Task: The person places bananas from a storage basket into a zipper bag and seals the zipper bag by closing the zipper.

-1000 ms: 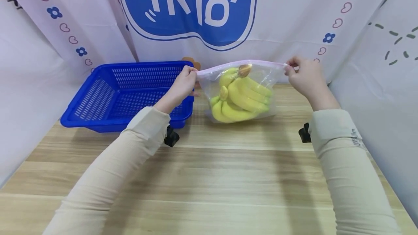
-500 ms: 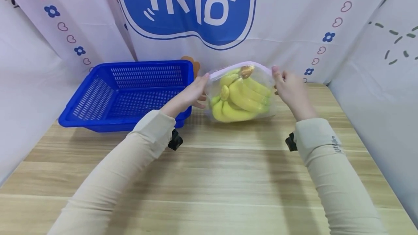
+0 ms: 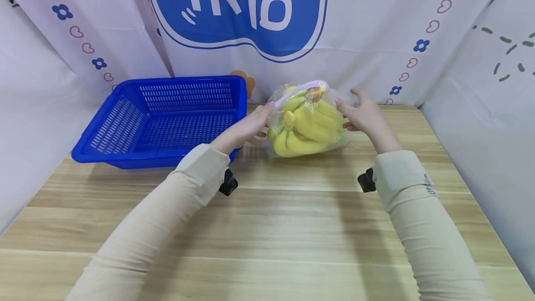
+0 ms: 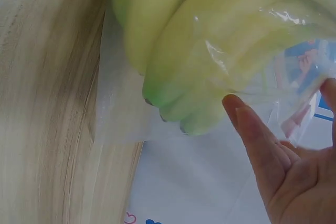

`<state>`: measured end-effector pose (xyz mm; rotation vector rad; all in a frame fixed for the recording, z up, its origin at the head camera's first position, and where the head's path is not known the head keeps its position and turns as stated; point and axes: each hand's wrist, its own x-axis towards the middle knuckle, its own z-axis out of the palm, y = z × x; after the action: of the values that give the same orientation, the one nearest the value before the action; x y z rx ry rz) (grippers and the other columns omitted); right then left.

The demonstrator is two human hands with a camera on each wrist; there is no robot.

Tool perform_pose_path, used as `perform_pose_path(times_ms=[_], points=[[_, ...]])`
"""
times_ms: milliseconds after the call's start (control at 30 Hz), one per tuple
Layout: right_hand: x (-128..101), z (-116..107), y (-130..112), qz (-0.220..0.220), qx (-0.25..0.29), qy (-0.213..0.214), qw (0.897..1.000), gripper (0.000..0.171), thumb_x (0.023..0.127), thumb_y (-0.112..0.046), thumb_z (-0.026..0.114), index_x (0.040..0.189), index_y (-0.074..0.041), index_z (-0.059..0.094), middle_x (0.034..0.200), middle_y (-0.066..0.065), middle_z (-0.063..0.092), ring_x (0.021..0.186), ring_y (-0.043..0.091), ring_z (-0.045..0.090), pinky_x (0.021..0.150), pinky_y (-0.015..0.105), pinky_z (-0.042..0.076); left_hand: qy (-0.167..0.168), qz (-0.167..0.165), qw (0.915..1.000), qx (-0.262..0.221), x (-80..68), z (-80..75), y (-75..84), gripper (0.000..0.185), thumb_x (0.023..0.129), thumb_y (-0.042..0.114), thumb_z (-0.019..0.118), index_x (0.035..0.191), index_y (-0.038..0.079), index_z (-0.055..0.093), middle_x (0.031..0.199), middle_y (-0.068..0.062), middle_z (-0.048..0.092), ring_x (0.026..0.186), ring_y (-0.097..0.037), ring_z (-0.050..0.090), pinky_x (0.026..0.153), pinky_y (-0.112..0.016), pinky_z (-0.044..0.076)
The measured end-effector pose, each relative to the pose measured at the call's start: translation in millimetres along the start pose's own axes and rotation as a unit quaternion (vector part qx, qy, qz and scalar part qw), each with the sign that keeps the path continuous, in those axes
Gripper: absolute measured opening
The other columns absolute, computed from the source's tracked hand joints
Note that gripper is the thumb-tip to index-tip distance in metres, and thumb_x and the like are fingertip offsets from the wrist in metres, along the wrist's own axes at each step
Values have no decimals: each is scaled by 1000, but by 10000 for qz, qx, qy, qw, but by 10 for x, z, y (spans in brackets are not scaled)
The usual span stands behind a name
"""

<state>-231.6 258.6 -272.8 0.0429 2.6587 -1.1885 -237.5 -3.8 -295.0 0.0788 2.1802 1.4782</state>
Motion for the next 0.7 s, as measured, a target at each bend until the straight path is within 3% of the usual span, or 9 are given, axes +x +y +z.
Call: perform_pose_path(times_ms=[133, 233, 500, 700], points=[[-2, 10, -31, -16, -63, -289, 9996, 73, 99, -51, 32, 155, -16, 0, 149, 35, 27, 118, 46, 55, 89, 37, 55, -26, 131, 9999, 2, 3, 64, -14, 62, 102, 50, 17, 148, 9, 20, 153, -16, 27, 137, -37, 35, 99, -59, 44], [2, 24, -49, -18, -56, -401, 9992, 66, 101, -47, 29, 155, -18, 3, 150, 34, 26, 120, 47, 53, 89, 34, 55, 38, 229, 9997, -30, 9, 101, -33, 61, 102, 50, 17, 146, 9, 24, 148, -18, 34, 133, -37, 41, 94, -55, 49], [24, 81, -26, -82, 93, -529, 9985, 67, 101, -49, 21, 154, -15, 1, 153, 32, 21, 122, 48, 50, 92, 36, 54, 363, 328, 9988, -51, 45, 124, -73, 58, 102, 52, 19, 140, 11, 35, 139, -17, 44, 125, -35, 49, 91, -52, 52], [18, 141, -22, -212, 135, -541, 9982, 67, 102, -48, 17, 154, -7, 4, 151, 32, 26, 123, 48, 49, 92, 35, 54, 689, 462, 9965, 86, 53, 138, -107, 57, 102, 52, 20, 137, 11, 39, 133, -18, 49, 117, -33, 54, 87, -46, 55]])
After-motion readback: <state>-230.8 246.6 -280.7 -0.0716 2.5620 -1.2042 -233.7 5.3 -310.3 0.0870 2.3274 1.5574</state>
